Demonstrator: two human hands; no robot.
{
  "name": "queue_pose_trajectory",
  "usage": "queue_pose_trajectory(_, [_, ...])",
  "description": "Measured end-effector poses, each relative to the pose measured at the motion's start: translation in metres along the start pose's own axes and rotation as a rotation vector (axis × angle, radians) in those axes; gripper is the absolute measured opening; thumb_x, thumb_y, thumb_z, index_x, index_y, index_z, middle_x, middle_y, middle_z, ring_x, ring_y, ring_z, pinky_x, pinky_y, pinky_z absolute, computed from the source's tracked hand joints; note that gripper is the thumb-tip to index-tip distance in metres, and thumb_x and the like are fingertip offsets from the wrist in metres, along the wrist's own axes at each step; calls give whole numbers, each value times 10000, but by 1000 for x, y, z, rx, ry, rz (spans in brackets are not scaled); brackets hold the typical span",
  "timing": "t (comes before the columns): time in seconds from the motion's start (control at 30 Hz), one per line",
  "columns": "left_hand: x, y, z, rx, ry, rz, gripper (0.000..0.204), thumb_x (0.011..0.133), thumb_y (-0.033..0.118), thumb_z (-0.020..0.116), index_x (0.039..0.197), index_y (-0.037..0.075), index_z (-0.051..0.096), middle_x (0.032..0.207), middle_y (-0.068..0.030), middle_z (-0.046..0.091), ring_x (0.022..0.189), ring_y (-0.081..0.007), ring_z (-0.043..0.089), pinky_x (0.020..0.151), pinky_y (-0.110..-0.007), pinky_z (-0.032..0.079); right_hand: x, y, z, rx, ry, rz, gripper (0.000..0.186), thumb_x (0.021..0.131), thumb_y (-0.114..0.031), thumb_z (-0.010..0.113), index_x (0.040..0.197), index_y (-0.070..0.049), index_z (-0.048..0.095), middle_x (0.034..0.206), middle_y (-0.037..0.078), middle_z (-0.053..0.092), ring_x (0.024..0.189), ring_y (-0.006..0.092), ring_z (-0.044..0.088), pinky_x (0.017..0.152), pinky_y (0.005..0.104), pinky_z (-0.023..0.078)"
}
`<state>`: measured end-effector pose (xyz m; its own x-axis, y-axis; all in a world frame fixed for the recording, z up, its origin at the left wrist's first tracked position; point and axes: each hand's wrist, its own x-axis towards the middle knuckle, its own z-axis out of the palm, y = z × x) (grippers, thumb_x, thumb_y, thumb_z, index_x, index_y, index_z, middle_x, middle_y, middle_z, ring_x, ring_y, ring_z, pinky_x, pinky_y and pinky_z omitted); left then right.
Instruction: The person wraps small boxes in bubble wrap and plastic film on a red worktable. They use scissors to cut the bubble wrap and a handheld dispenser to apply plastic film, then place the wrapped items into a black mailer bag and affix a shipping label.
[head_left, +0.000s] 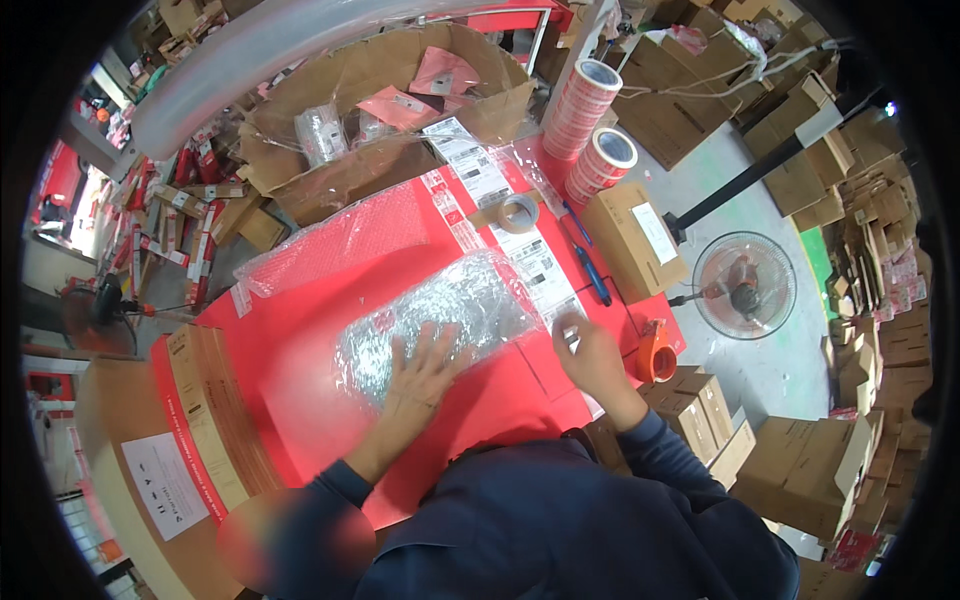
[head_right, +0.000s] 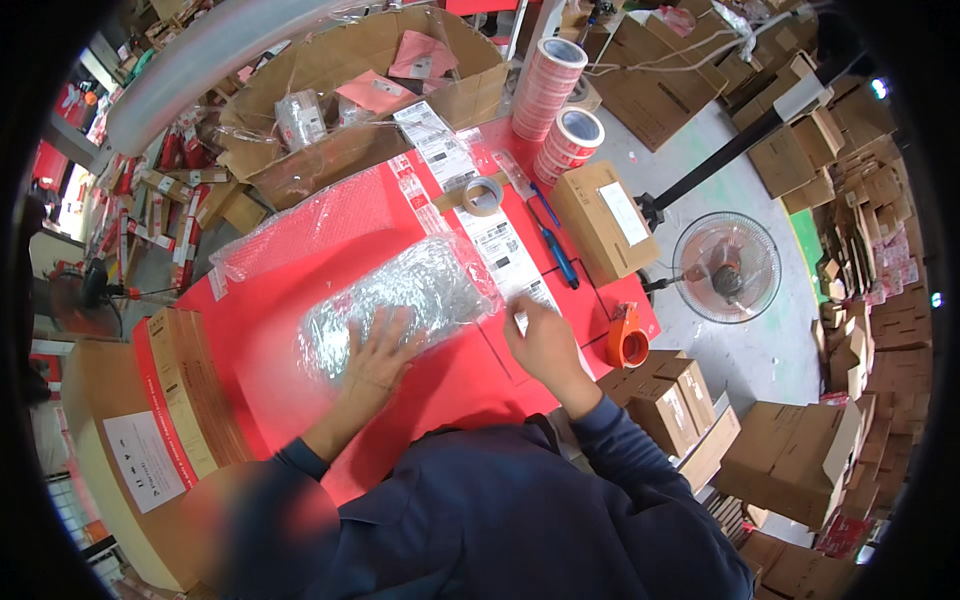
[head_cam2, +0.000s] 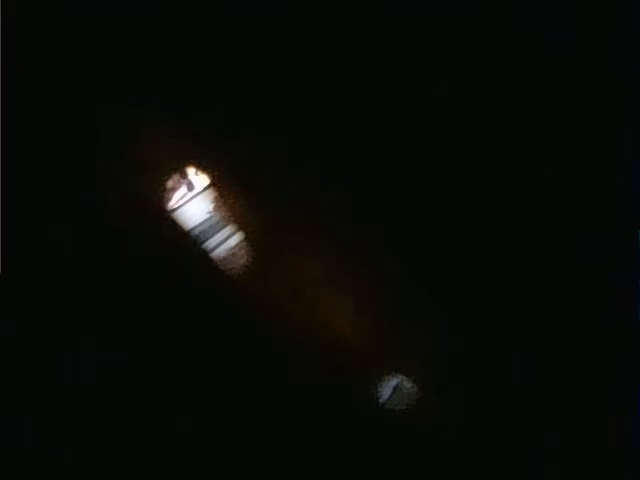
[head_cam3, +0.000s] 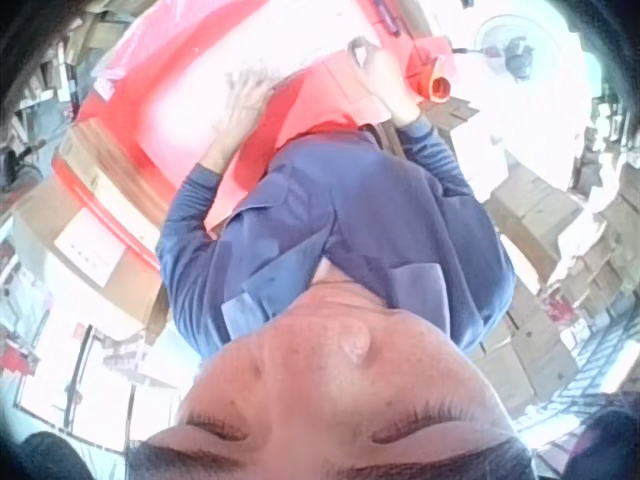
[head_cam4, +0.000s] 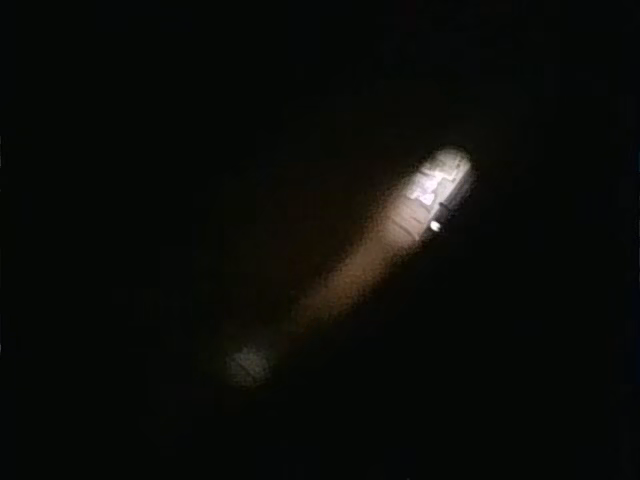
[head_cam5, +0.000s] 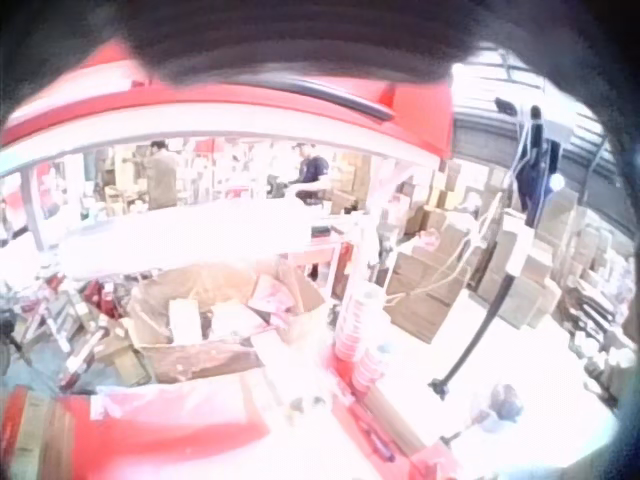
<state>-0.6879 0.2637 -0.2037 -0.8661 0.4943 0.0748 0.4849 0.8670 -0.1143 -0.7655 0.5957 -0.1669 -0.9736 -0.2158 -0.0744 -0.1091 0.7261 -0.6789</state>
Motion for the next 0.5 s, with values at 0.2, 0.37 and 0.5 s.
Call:
queue_pose_trajectory(0.2, [-66,-4,38,-805,556,-862,956,785,285,914,1604,148,440,1690,-185,324,1549,-376,326,1205,-586,351,62,-31,59,47,-123,-544,810,913,-408,787,1596,-113,466,1699,202,334,1577,413,290,1244,470,323])
queue_pose_trajectory(0.37, [-41,-64,-9,-963,531,-1038,858,752,196,942,1499,42,550,1548,-190,526,1422,-278,501,1123,-409,474,81,-45,74,266,-313,-50,948,971,-607,671,1607,29,369,1655,292,363,1577,399,299,1257,435,309])
queue_pose_trajectory(0.5, [-22,-83,-37,-928,416,-1134,762,799,307,913,1446,56,598,1427,-194,621,1314,-297,590,1099,-431,466,-5,-45,56,423,-701,-51,893,962,-666,643,1504,24,482,1298,279,655,1196,387,657,1017,472,530])
